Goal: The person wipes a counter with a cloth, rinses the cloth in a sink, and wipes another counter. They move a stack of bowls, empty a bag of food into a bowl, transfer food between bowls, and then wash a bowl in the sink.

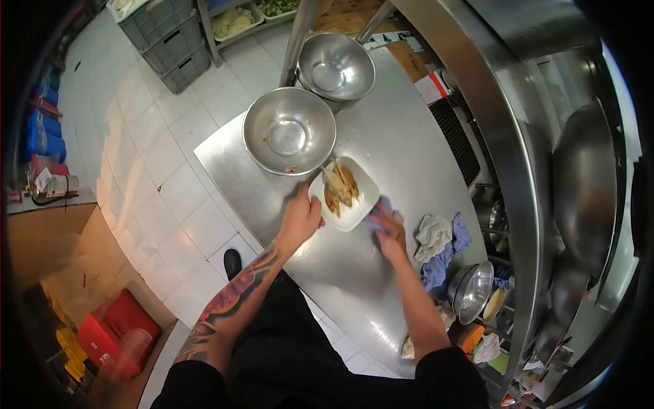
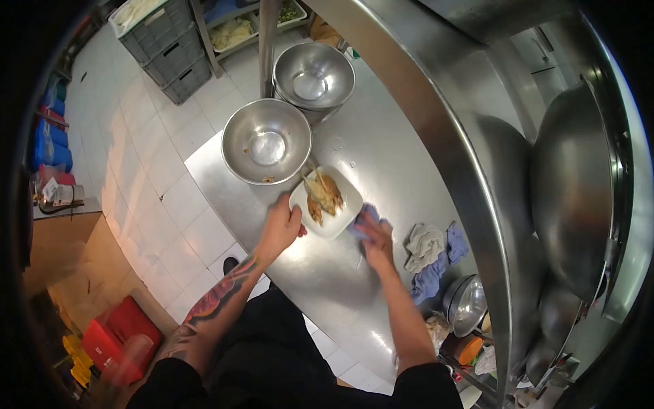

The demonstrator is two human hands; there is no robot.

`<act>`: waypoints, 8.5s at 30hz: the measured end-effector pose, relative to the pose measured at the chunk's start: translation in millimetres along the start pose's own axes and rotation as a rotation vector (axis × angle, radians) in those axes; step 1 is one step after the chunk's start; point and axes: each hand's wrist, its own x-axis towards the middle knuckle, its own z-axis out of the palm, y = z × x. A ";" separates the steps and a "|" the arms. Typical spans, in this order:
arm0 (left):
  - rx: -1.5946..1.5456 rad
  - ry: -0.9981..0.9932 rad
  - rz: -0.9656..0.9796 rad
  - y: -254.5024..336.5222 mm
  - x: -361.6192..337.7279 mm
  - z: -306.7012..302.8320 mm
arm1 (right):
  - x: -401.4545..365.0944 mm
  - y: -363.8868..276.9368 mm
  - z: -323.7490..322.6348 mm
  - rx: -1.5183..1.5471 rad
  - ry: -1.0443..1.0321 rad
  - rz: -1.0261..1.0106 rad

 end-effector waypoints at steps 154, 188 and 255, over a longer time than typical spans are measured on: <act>0.833 -1.088 1.016 29.7 -133.4 191.3 | -404.3 -94.5 -108.3 1.034 1.386 0.912; 1.127 -0.817 1.048 -38.7 -257.8 364.1 | -879.4 -149.1 223.5 0.969 1.109 1.768; 1.356 -1.545 0.823 -100.3 -767.2 984.6 | -1586.8 -389.9 165.6 0.253 1.522 2.913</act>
